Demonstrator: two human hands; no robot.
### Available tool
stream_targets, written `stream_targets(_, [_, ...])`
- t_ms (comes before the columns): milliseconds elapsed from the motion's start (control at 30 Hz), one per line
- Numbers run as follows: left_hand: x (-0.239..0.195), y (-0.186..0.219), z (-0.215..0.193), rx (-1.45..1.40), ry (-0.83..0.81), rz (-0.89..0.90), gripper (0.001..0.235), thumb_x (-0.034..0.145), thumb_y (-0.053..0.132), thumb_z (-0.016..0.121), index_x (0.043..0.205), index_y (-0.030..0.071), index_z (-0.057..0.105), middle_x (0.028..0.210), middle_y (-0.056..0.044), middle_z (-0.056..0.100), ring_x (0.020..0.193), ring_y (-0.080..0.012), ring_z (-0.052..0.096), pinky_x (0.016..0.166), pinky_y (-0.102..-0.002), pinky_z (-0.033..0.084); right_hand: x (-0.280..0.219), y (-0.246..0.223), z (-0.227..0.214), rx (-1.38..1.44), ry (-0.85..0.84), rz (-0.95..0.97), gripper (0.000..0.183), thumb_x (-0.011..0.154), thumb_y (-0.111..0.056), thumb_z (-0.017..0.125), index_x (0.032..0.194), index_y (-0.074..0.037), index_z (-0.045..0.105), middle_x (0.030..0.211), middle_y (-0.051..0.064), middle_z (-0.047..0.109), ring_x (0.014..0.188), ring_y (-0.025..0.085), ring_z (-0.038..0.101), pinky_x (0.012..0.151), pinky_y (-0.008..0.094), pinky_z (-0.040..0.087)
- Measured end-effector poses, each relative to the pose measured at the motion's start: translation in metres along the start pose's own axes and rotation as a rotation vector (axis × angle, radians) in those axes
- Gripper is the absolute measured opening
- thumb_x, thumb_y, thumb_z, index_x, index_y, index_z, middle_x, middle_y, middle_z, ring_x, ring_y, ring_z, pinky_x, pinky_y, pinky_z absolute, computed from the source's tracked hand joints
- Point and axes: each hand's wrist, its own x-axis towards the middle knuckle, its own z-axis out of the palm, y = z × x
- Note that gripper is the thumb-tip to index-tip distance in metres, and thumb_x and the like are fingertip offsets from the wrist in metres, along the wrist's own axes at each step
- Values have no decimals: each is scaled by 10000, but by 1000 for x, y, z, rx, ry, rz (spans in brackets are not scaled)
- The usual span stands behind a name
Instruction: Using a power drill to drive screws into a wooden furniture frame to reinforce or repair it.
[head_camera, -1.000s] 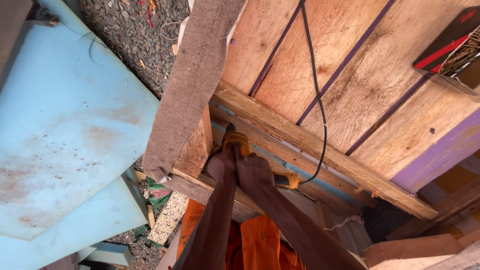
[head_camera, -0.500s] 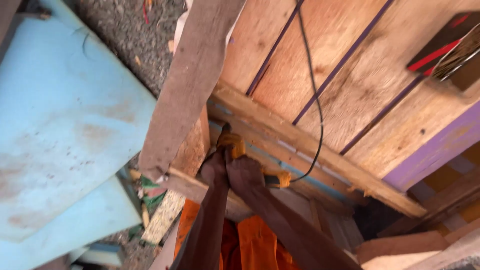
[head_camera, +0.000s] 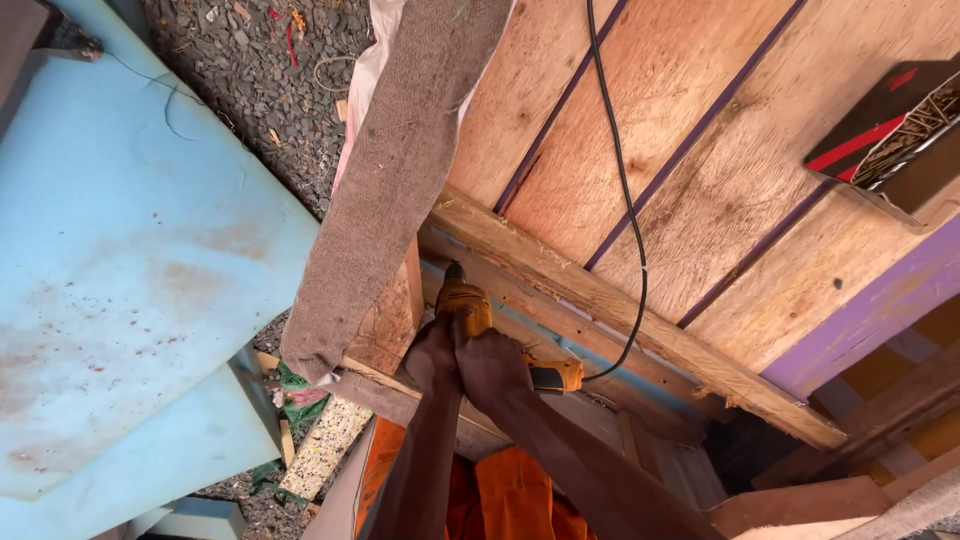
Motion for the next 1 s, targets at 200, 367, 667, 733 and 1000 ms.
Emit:
stream_targets(200, [28,-17,18,51,-15,0,612,1024,588,282,1241,237,734,1339,-21,708,1331,-200,605,1160,-354,408,2,1,-4,19,-35,-26,699,918,-121,668,1515,97,375,789,252,671,718,370,730,641,526,622])
stream_targets(367, [18,-22,20,200,155,145,507,1026,541,371,1121,216,748,1155,-30,769,1176,-212,703,1022,-386,550,0,0,-14,-18,-54,-33,683,929,-120,656,1514,97,377,829,277,679,748,391,738,648,561,617])
stream_targets(667, [56,-42,43,115,188,45,467,1024,514,302,1115,297,705,1214,113,741,1231,-88,656,1119,-342,441,-1,-3,-34,-70,-56,-79,337,859,-135,694,1071,127,687,760,301,650,671,430,712,611,614,603])
stream_targets(733, [48,-34,39,48,125,12,517,1019,529,268,1106,304,725,1219,106,749,1242,-106,655,1084,-315,469,1,-2,-25,-81,-58,-73,406,923,-137,663,1229,129,633,837,325,671,757,444,726,640,632,593])
stream_targets(1000, [55,-37,46,6,115,-42,488,1029,516,321,1145,269,725,1239,84,747,1248,-114,654,1096,-318,468,10,0,0,-71,-64,-95,469,932,-148,623,1313,117,560,817,312,666,714,442,720,575,602,589])
